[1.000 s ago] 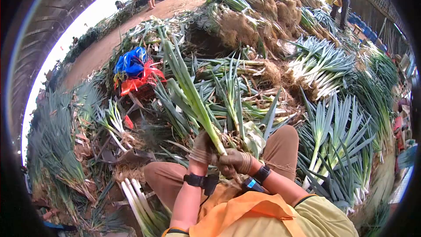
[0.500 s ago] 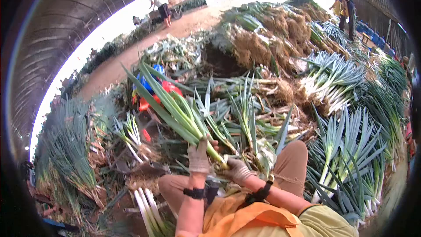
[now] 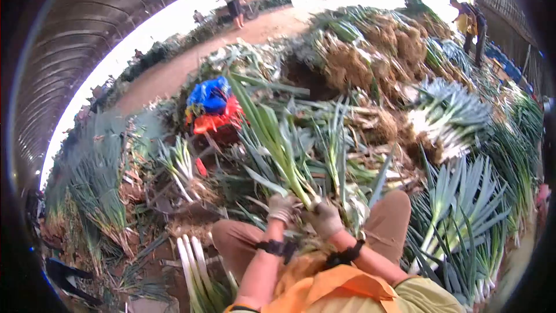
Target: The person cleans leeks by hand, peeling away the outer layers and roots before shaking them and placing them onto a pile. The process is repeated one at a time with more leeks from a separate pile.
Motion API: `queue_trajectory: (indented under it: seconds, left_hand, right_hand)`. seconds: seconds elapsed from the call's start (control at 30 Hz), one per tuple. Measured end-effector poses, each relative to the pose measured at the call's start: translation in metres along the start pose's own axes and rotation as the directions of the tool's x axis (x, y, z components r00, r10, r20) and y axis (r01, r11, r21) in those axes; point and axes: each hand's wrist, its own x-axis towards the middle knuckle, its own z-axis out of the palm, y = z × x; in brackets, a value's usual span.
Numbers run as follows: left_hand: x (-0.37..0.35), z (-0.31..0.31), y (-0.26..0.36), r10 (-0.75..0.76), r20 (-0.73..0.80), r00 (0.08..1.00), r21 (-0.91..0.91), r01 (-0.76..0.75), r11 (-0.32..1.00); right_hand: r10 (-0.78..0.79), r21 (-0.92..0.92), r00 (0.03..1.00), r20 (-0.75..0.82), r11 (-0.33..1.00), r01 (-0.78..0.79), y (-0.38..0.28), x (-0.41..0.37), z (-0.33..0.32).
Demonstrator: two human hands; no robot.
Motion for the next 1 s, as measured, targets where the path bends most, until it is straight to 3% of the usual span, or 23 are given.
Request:
queue_trajectory:
  seconds: [0.07,0.13,0.17,0.2,0.27,0.33,0.4,0.53,0.57,0.6,0.67,0.7,0.77,0.8,0.83,0.87,0.9,0.93,0.97,1.0]
  left_hand:
    - [0.051,0.001,-0.075,0.034,0.069,0.997,0.532,-0.066,0.844]
    - [0.007,-0.013,-0.029,0.22,-0.112,0.969,0.635,-0.101,0.766]
    - [0.017,-0.025,-0.034,0.358,-0.09,0.929,0.516,-0.264,0.815]
    - [0.004,-0.029,-0.009,0.339,-0.105,0.935,0.211,-0.312,0.926]
    - [0.011,-0.035,0.008,0.534,-0.087,0.841,0.332,-0.481,0.812]
    - [-0.018,-0.038,0.042,0.43,-0.142,0.891,0.612,-0.263,0.746]
    - [-0.009,-0.036,0.034,0.357,-0.107,0.928,0.628,-0.215,0.748]
    - [-0.002,-0.033,0.015,0.386,-0.017,0.922,0.502,-0.326,0.801]
    - [-0.005,-0.026,0.015,0.4,-0.056,0.915,0.547,-0.307,0.779]
    - [-0.009,-0.021,0.013,0.396,-0.06,0.916,0.542,-0.303,0.783]
    - [-0.015,-0.012,0.01,0.514,-0.049,0.857,0.612,-0.38,0.693]
    - [-0.017,-0.005,0.003,0.638,-0.023,0.769,0.592,-0.504,0.629]
    - [-0.036,0.009,0.001,0.648,0.133,0.75,0.555,-0.598,0.578]
    - [-0.047,0.012,0.002,0.644,0.177,0.744,0.54,-0.62,0.568]
    - [-0.061,0.01,0.006,0.664,0.229,0.712,0.439,-0.685,0.582]
    - [-0.072,0.005,0.008,0.684,0.277,0.675,0.329,-0.736,0.592]
    - [-0.076,0.002,0.005,0.763,0.294,0.575,0.22,-0.818,0.532]
    - [-0.077,-0.007,0.004,0.762,0.293,0.577,0.219,-0.817,0.534]
    - [-0.076,-0.02,0.005,0.603,0.245,0.759,0.095,-0.638,0.764]
    - [-0.075,-0.034,0.004,0.397,0.228,0.889,-0.041,-0.398,0.916]
  right_hand:
    - [-0.256,0.063,0.945,-0.204,0.96,0.274,0.033,0.018,0.017]
    - [-0.24,0.488,0.918,-0.316,0.789,0.374,0.025,0.021,0.022]
    - [-0.257,-0.097,0.947,-0.192,0.965,0.243,0.02,0.016,0.005]
    - [-0.191,-0.175,0.978,-0.086,0.969,0.174,0.029,0.015,0.009]
    - [-0.285,0.262,0.938,-0.196,0.907,0.33,0.083,0.04,0.061]
    - [-0.141,0.36,0.959,-0.246,0.906,0.225,0.027,0.011,0.04]
    - [-0.149,0.226,0.959,-0.241,0.952,0.205,0.035,0.016,0.042]
    - [-0.084,0.071,0.976,-0.2,0.992,0.1,0.07,0.026,0.053]
    - [-0.208,-0.204,0.967,-0.146,0.963,0.177,0.045,0.015,0.035]
    - [-0.209,-0.209,0.968,-0.14,0.962,0.178,0.043,0.015,0.031]
    - [-0.025,-0.353,0.998,0.05,0.935,0.041,0.044,0.017,0.025]
    - [-0.026,-0.355,0.998,0.051,0.934,0.042,0.067,0.029,0.036]
    - [-0.391,-0.617,0.866,0.311,0.61,0.497,0.124,0.06,0.071]
    - [-0.398,-0.618,0.864,0.31,0.606,0.501,0.12,0.062,0.069]
    - [-0.238,0.048,0.919,0.314,0.971,0.235,0.109,0.062,0.062]
    - [-0.112,0.658,0.896,0.43,0.719,-0.226,0.095,0.058,0.052]
    - [-0.103,0.812,0.807,0.582,0.011,-0.584,0.082,0.052,0.044]
    - [-0.101,0.811,0.806,0.583,0.011,-0.585,0.071,0.044,0.038]
    - [-0.194,0.839,0.92,0.34,0.505,-0.203,0.057,0.036,0.032]
    - [-0.402,0.544,0.904,0.143,0.795,0.267,0.041,0.028,0.024]
